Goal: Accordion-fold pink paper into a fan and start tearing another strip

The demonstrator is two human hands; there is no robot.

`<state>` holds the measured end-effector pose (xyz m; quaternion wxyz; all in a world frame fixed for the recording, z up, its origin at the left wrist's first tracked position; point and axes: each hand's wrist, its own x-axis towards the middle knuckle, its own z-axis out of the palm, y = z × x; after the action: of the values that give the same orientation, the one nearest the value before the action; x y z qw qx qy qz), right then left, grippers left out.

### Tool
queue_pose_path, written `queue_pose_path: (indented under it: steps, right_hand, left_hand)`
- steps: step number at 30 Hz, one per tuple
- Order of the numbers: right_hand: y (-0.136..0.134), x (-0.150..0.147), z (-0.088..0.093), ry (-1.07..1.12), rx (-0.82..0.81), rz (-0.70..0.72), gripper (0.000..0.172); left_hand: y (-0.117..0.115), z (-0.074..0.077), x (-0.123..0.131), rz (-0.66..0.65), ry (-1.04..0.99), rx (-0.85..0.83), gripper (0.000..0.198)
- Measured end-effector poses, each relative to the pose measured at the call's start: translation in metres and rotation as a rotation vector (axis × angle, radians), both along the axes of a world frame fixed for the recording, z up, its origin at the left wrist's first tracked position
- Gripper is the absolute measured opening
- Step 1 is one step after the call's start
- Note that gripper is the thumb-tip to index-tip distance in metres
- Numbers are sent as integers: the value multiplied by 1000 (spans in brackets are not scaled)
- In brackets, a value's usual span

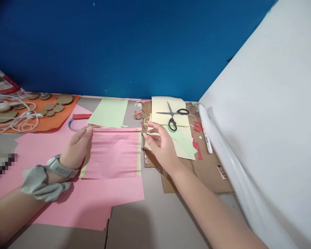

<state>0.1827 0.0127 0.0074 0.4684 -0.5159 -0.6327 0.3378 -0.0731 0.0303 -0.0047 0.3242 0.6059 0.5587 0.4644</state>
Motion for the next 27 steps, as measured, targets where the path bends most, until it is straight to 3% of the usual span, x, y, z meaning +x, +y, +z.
queue_pose_path:
  steps: [3,4,5,6,8,9,10,13,18,27]
  right_hand:
    - [-8,0,8,-304,306,72,23]
    - [-12,-2,14,-386,331,159,20]
    - [-16,-4,20,-455,321,275,16]
    - [-21,-7,26,-537,266,408,16]
    - [-32,-13,34,-679,200,618,28]
    - [-37,-16,35,-736,201,664,32]
    - [-41,-19,33,-787,225,677,32]
    - [-52,-25,19,-876,388,621,18]
    - [-61,-39,1,-937,476,509,22]
    - [-59,-41,-5,-922,431,495,23]
  left_hand:
    - [-5,19,-9,11,256,157,49]
    - [-8,29,-14,-9,423,226,54]
    - [-13,38,-18,-71,575,261,47]
    - [-19,46,-22,-189,673,276,36]
    - [-33,57,-30,-571,726,219,28]
    - [-40,58,-33,-727,754,193,27]
    - [-47,56,-35,-797,774,184,26]
    - [-60,39,-37,-767,783,190,21]
    - [-62,14,-30,-714,742,200,9]
    - [-61,16,-26,-702,650,146,6]
